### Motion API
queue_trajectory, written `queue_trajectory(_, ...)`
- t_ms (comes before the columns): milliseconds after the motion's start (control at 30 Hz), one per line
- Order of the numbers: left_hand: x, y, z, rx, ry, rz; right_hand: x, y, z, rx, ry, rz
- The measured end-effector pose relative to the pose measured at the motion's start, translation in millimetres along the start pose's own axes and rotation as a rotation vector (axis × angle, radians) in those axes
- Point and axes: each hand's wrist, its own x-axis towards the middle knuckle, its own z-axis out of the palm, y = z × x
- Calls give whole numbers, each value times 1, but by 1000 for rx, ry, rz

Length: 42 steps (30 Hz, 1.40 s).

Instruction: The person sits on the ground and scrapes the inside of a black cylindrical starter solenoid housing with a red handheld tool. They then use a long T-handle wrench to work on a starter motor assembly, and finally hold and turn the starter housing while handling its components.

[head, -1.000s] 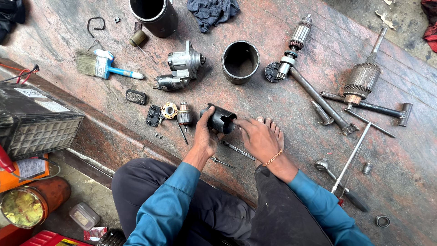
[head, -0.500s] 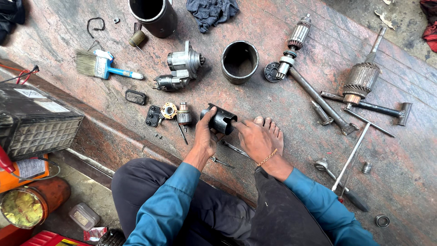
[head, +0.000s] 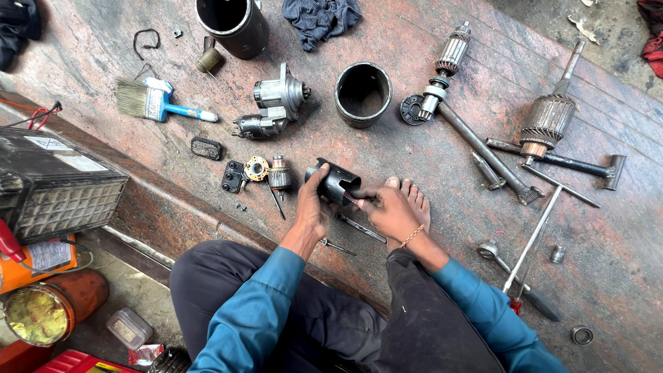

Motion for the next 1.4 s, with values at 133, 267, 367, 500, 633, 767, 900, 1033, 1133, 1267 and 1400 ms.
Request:
queue_trajectory(133,-2,2,1,-18,10,-7,-2,1,7,194,89,-179)
queue_trajectory(267,-1,3,2,-31,10,-13,-8,1,3,87,175,-216)
queue_trajectory(367,2,2,2,-28,11,-25,-13,-2,-1,-27,230,-242)
queue_trajectory(500,5,0,-1,-29,3,-8,-19,-8,-4,-101,320,-377)
queue_trajectory(633,7,-1,-4,-38,28,-9,-21,-13,-6,-237,333,-264)
queue_trajectory(767,7,-1,-2,-39,23,-7,-21,-17,-8,-294,313,-248)
queue_trajectory(900,4,-1,-2,-6,4,22,-20,-18,-7,-345,308,-208)
queue_trajectory(1033,5,-2,-1,-1,27,7,-16,-16,-5,-240,249,-251)
queue_trajectory(1133,6,-2,-2,-40,28,-8,-15,-12,-1,-220,223,-270)
queue_trajectory(1267,5,-1,-4,-100,-7,5,-12,-7,2,-202,190,-312)
queue_trajectory(1400,2,2,-3,-142,-29,33,-9,-4,0,-147,163,-341)
